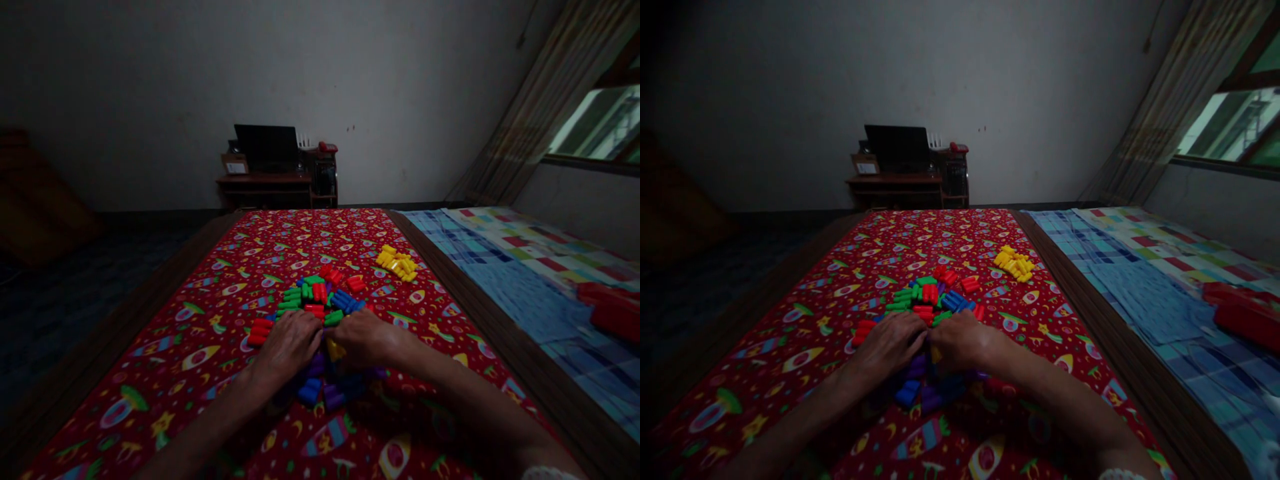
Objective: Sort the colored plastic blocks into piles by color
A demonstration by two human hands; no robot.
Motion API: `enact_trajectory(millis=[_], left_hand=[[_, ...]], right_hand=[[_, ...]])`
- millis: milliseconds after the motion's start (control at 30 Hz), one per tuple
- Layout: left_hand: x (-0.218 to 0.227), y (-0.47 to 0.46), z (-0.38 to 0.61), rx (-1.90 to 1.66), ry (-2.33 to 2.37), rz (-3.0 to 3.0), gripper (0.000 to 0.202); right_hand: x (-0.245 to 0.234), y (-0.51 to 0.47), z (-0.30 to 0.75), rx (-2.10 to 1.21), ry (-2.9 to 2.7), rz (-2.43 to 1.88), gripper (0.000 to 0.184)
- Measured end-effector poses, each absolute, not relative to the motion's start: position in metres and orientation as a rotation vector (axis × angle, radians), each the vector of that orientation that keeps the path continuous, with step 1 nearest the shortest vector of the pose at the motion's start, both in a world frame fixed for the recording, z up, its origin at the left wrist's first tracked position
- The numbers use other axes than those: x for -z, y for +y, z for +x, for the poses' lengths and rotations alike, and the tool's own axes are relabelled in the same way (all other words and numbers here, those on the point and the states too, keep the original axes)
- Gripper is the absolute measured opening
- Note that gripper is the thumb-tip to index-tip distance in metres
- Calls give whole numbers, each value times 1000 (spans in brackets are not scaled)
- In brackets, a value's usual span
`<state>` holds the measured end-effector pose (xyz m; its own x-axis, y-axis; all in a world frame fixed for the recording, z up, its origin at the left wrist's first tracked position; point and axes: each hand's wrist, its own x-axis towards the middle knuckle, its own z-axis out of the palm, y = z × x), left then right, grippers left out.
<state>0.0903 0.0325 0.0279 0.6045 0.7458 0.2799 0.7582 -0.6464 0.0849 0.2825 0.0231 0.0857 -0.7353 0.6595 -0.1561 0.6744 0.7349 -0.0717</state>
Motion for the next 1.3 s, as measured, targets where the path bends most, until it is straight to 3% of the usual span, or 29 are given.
enact_trajectory(millis=[133, 300, 467, 533, 667, 833, 1000, 1133, 1300], left_hand=[[-32, 39, 84, 443, -1354, -2746, 22], [-39, 37, 88, 427, -1388, -2743, 23], [-30, 38, 88, 458, -1377, -2739, 23], [-28, 38, 88, 489, -1365, -2736, 23], [-28, 38, 89, 480, -1372, -2759, 25], [-32, 37, 89, 463, -1366, -2771, 24], [-36, 37, 89, 471, -1374, -2769, 24], [-35, 39, 88, 484, -1360, -2726, 25], [-33, 41, 87, 489, -1323, -2732, 25]], right_hand=[[-73, 26, 275, 167, 2836, 1070, 29], [-106, 70, 326, 316, 2841, 1418, 36], [-93, 116, 381, -174, 2553, 2261, 39], [-75, 127, 396, -325, 2411, 2397, 43], [-57, 136, 409, -309, 2292, 2460, 50], [-81, 129, 393, -172, 2392, 2331, 39], [-98, 91, 335, 314, 2639, 1554, 25], [-79, 53, 300, 205, 2713, 1339, 41], [-72, 42, 295, 218, 2886, 1235, 36]])
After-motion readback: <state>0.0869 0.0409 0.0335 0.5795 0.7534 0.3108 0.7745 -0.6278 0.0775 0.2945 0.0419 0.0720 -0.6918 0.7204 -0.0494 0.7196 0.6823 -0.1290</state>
